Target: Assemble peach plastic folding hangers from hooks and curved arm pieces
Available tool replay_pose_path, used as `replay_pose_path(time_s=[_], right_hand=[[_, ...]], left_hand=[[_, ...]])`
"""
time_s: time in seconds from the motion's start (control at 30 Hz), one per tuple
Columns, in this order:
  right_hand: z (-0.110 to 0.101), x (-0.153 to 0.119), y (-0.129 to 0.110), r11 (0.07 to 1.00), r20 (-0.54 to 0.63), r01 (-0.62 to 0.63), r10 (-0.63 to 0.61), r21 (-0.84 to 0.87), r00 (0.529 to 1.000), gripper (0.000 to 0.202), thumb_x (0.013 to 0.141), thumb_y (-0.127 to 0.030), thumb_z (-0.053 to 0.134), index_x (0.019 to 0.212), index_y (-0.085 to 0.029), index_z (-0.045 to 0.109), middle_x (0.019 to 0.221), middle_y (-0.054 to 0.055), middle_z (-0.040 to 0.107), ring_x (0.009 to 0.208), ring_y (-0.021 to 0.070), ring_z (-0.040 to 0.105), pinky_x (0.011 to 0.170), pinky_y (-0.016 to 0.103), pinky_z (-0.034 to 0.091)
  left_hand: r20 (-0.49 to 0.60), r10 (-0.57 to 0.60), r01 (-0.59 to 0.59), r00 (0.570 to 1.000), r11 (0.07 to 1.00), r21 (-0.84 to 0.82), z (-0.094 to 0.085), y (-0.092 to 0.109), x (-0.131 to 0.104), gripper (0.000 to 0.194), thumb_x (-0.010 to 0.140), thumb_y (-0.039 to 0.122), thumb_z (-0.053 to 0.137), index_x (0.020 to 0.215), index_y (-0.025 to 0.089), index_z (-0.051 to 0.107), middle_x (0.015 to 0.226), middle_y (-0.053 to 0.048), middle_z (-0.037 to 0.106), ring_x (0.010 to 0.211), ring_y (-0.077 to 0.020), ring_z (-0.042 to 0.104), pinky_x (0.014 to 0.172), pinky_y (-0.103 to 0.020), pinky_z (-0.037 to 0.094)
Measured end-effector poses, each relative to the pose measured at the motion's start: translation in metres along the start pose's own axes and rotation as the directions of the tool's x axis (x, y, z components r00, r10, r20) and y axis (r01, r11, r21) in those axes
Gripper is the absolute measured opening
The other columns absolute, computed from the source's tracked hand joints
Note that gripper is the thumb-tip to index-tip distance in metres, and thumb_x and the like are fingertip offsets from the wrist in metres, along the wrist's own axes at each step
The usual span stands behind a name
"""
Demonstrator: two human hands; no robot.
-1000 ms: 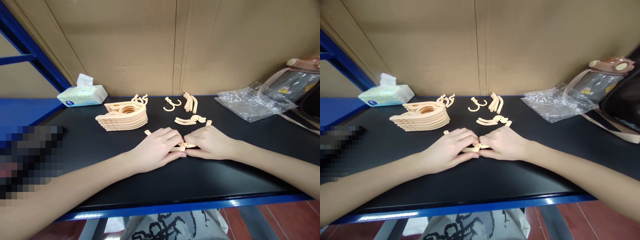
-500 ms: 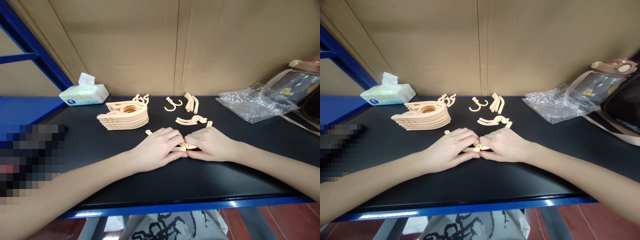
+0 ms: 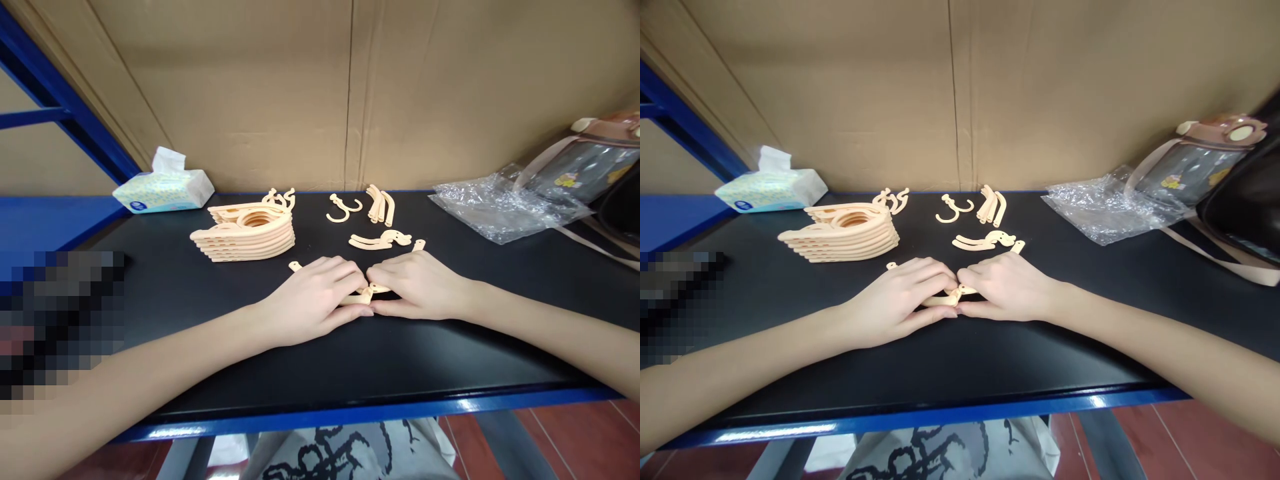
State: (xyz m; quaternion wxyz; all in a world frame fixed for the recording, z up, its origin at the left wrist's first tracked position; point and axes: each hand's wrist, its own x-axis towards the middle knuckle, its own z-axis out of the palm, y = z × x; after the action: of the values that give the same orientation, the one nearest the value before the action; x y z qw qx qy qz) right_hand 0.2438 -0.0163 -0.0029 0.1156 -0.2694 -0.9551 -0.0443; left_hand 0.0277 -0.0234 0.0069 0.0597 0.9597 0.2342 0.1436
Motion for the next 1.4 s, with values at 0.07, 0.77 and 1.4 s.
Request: replay_pose_path(time_s=[0.07, 0.77, 1.4], right_hand=[[0.0002, -0.0002, -0.0002, 1.000, -0.010, 0.005, -0.005, -0.009, 1.000, 0.035, 0.092, -0.045, 0.038, 0.075, -0.017, 0.049, 0.064, -0.001, 0.055, 0.054, 0.0106, 0.048, 0.050, 0.025, 0.023], [0.0004, 0.0004, 0.0005, 0.998, -0.020, -0.011, 0.013, 0.060, 1.000, 0.036, 0.094, -0.045, 0.035, 0.077, -0.017, 0.051, 0.066, 0.000, 0.058, 0.055, 0.0100, 0.048, 0.051, 0.024, 0.023], [-0.0002, 0.0001, 0.0026, 0.994, -0.038, -0.026, 0.030, 0.108, 0.999, 0.034, 0.094, -0.042, 0.036, 0.071, -0.018, 0.045, 0.064, -0.002, 0.054, 0.053, 0.0083, 0.043, 0.049, 0.023, 0.022]], left_hand=[[0.000, -0.002, 0.002, 1.000, 1.000, -0.002, -0.0001, 0.0000, 0.0002, 0.022, 0.094, 0.037, 0.044, 0.092, 0.016, 0.054, 0.096, -0.004, 0.057, 0.087, -0.0175, 0.049, 0.077, -0.029, 0.037], [0.028, 0.023, -0.021, 0.999, 0.998, -0.057, -0.0010, 0.0008, 0.0004, 0.013, 0.089, 0.019, 0.041, 0.093, 0.015, 0.053, 0.093, -0.006, 0.056, 0.083, -0.0181, 0.047, 0.077, -0.031, 0.038], [0.017, 0.039, -0.038, 0.999, 0.999, -0.033, -0.0013, 0.0006, 0.0008, 0.023, 0.097, 0.028, 0.035, 0.102, 0.015, 0.053, 0.098, -0.008, 0.057, 0.089, -0.0197, 0.049, 0.083, -0.032, 0.039]])
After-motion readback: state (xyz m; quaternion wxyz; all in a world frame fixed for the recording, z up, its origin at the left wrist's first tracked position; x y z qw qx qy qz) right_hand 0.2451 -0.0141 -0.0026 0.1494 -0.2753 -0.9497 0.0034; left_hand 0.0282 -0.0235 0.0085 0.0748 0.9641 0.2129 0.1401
